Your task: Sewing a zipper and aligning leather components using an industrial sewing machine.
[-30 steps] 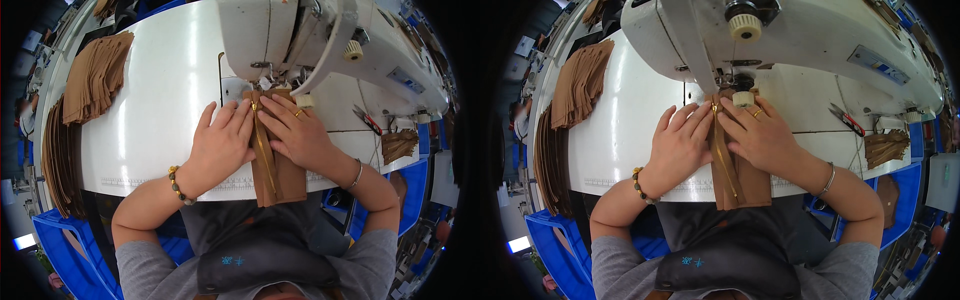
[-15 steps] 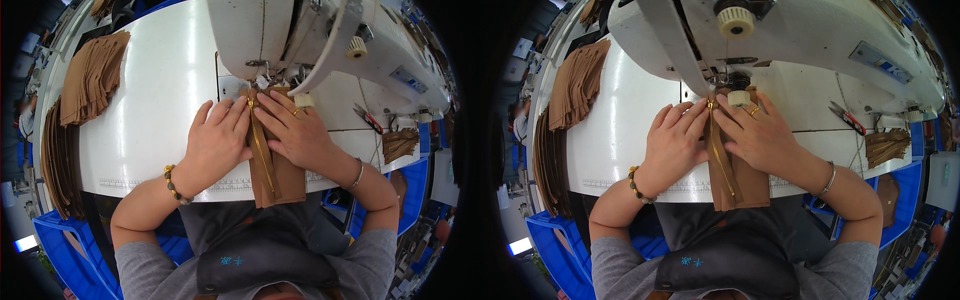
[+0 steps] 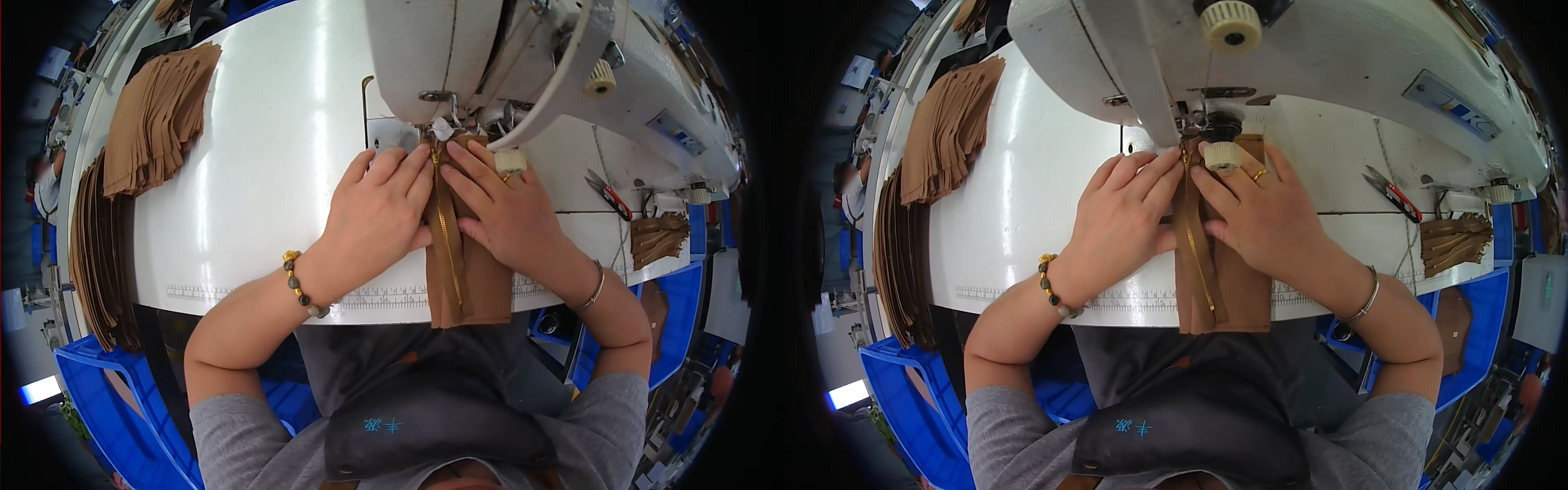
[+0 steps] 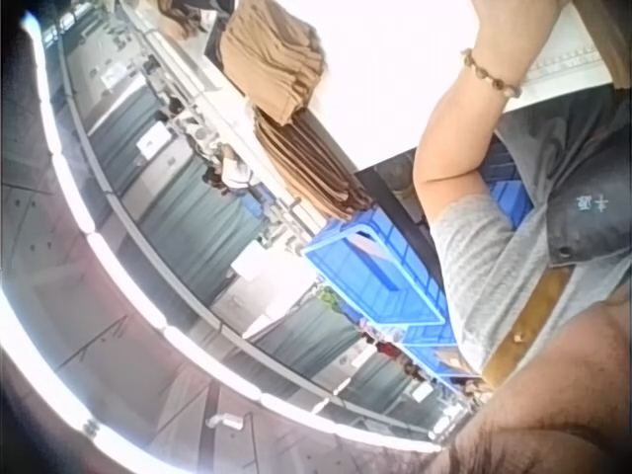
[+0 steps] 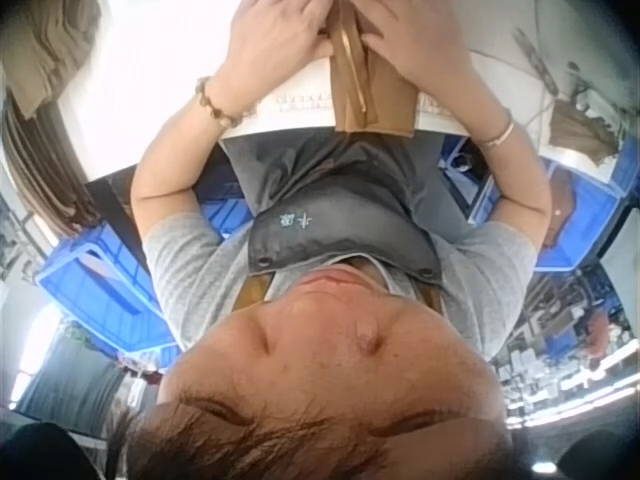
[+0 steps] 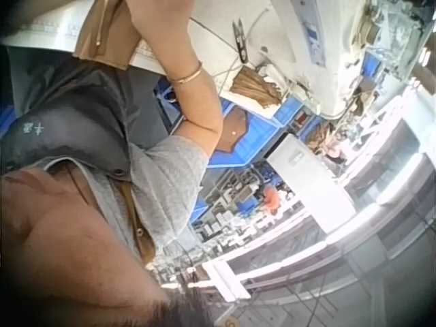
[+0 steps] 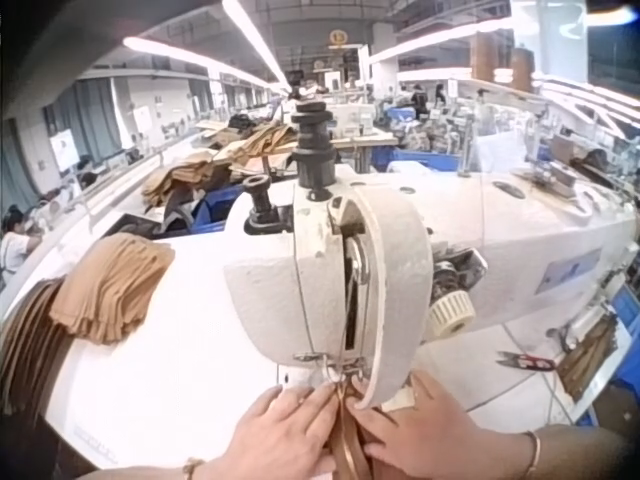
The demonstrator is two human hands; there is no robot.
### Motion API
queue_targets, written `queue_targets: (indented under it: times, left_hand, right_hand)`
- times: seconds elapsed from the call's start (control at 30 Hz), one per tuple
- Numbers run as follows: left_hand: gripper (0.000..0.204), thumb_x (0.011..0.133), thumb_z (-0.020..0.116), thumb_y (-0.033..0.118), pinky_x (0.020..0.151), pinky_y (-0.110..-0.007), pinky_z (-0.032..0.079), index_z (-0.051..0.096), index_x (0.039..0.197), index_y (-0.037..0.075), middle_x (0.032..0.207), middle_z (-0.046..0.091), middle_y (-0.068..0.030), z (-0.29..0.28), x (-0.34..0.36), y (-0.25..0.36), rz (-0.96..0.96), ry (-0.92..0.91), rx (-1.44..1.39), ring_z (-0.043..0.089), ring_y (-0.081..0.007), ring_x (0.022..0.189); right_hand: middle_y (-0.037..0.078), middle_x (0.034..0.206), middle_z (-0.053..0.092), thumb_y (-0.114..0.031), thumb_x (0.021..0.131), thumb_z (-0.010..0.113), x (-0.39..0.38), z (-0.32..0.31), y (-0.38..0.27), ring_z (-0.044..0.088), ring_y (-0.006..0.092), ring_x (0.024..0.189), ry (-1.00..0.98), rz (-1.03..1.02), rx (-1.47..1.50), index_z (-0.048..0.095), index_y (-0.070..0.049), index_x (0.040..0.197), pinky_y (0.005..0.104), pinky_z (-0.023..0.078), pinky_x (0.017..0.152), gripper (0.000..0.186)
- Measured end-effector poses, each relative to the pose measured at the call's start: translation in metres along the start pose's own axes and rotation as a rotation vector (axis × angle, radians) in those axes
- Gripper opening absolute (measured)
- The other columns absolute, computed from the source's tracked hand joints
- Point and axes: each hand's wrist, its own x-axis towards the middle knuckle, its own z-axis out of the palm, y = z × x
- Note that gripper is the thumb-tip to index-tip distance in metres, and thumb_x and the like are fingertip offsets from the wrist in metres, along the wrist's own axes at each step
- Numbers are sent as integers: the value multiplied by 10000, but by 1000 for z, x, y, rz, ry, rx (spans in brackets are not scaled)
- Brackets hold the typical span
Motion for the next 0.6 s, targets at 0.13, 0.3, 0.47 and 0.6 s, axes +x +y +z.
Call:
queue_targets:
  times: [0.13, 0.3, 0.47, 0.6]
  left_hand:
    - [788, 609, 863, 259, 1056, -401, 479, 644, 1324, 11, 1395, 651, -85, 0, 1, 0, -5, 3, -10, 604, -267, 1213]
    - [744, 651, 846, 283, 1049, -400, 487, 650, 1319, 21, 1392, 656, -79, 2, 0, 2, 6, 23, 3, 608, -270, 1210]
    - [600, 769, 787, 276, 983, -388, 533, 665, 1304, 35, 1365, 674, -86, 2, -9, 4, 54, 42, -29, 628, -270, 1181]
    - [506, 834, 723, 231, 893, -363, 575, 680, 1298, 35, 1347, 686, -95, 1, -19, 9, 116, 50, 11, 652, -258, 1152]
  right_hand:
    - [60, 1303, 650, -401, 827, 794, 0, 0, 1, 577, 242, 1281, 2, -6, -17, 612, -115, 1419, 540, 362, 1178, 683]
    - [71, 1292, 652, -366, 815, 801, 0, -6, -1, 566, 255, 1293, 38, -31, -22, 629, -88, 1391, 536, 368, 1178, 662]
    - [130, 1262, 647, -265, 816, 787, -23, -15, -20, 628, 293, 1190, 69, -158, 142, 698, -18, 1135, 503, 505, 1065, 413]
    - [150, 1249, 653, -228, 841, 766, -48, -21, -49, 652, 303, 1158, 36, -224, 436, 697, -25, 1062, 479, 543, 1024, 308]
